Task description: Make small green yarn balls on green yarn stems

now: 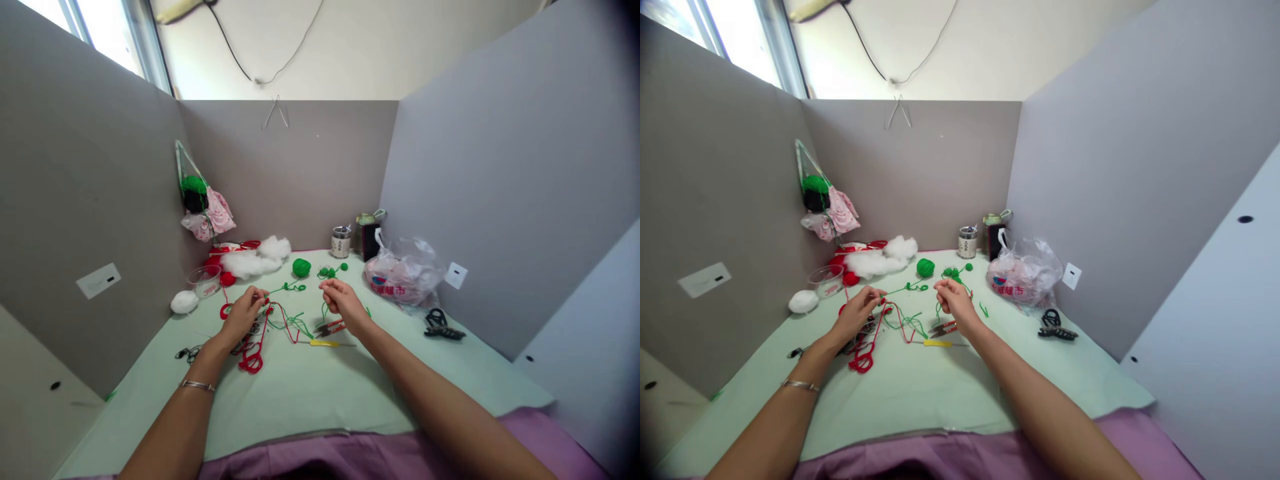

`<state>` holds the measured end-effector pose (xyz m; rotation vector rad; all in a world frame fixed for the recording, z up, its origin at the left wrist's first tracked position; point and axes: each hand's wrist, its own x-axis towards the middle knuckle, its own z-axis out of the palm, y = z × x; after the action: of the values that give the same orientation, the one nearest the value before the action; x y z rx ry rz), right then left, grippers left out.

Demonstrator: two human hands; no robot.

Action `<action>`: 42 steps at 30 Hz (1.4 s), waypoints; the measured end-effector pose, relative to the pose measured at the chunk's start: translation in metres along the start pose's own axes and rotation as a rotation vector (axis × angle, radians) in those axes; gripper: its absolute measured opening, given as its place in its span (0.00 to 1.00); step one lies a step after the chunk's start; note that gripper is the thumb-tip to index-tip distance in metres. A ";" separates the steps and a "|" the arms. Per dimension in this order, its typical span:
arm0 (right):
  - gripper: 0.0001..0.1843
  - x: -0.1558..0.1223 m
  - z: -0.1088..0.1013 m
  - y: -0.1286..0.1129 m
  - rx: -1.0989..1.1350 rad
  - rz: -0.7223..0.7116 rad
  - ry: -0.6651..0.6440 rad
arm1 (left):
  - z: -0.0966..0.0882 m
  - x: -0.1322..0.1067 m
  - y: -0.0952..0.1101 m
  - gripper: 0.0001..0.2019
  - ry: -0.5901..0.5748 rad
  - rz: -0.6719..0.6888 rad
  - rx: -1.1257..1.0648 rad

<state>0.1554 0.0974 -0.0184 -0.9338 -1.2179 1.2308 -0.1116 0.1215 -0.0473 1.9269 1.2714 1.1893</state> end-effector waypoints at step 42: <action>0.10 -0.004 -0.010 0.003 -0.843 -0.274 -0.120 | -0.011 0.002 0.042 0.11 0.459 -0.115 -1.124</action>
<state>0.1650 0.0952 -0.0233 -1.2363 -1.9470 0.5347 -0.1021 0.1056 -0.0076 0.7752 0.6000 1.7986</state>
